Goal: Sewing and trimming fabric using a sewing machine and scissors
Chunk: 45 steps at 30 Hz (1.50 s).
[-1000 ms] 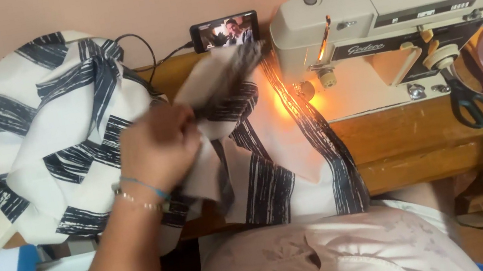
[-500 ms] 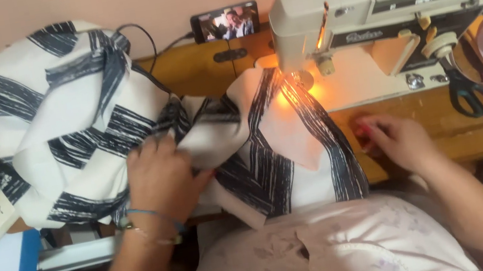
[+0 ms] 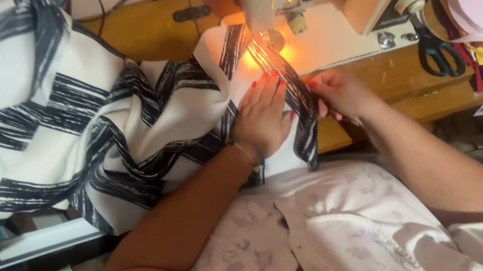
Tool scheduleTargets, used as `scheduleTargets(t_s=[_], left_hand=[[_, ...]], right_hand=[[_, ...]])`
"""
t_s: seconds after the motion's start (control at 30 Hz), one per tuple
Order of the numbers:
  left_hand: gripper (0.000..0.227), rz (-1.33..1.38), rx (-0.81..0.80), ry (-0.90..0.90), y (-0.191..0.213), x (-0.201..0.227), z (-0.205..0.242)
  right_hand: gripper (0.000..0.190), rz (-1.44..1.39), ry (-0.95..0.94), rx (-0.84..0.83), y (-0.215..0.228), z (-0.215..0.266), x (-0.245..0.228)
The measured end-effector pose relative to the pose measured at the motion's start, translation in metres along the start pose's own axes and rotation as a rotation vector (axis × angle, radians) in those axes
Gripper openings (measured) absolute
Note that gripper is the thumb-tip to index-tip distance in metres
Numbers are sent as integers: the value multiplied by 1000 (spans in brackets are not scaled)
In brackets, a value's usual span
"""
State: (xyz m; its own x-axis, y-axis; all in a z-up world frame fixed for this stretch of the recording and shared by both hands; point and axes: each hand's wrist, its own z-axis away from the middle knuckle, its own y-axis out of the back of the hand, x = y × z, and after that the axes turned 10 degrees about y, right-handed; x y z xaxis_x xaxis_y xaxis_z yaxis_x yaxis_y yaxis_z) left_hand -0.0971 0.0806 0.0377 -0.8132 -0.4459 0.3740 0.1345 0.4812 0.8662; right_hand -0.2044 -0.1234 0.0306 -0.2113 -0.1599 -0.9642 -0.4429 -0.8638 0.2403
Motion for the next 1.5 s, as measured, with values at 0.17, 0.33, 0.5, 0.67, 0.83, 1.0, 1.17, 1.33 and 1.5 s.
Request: scheduleTargets(t_s=[0.17,0.33,0.5,0.67,0.83,1.0,1.17,1.33,1.5], left_hand=[[70,-68,9,-83,8,3,8],[77,-150,-120,-152,20,9,11],[90,-184,-131,-318,4,28,28],[87,-112,-27,-398,-2,41,31],[84,-33,-10,-431,-13,43,29],[26,782,-62,-60,-49,6,-36],[36,125,108,83,-45,-3,-57],[46,48,142,71,-17,6,-47],[52,16,206,35,-19,2,-45]], right_hand=[[29,288,98,62,1,-30,24],[27,644,121,141,-17,-11,-20],[29,409,225,138,-10,-10,-9],[32,328,192,132,7,-29,32],[41,337,162,161,6,-25,15],[41,356,179,210,1,-29,21],[24,429,186,181,-7,-21,-3],[14,437,168,141,-15,-11,-28],[23,348,131,135,-15,-14,-29]])
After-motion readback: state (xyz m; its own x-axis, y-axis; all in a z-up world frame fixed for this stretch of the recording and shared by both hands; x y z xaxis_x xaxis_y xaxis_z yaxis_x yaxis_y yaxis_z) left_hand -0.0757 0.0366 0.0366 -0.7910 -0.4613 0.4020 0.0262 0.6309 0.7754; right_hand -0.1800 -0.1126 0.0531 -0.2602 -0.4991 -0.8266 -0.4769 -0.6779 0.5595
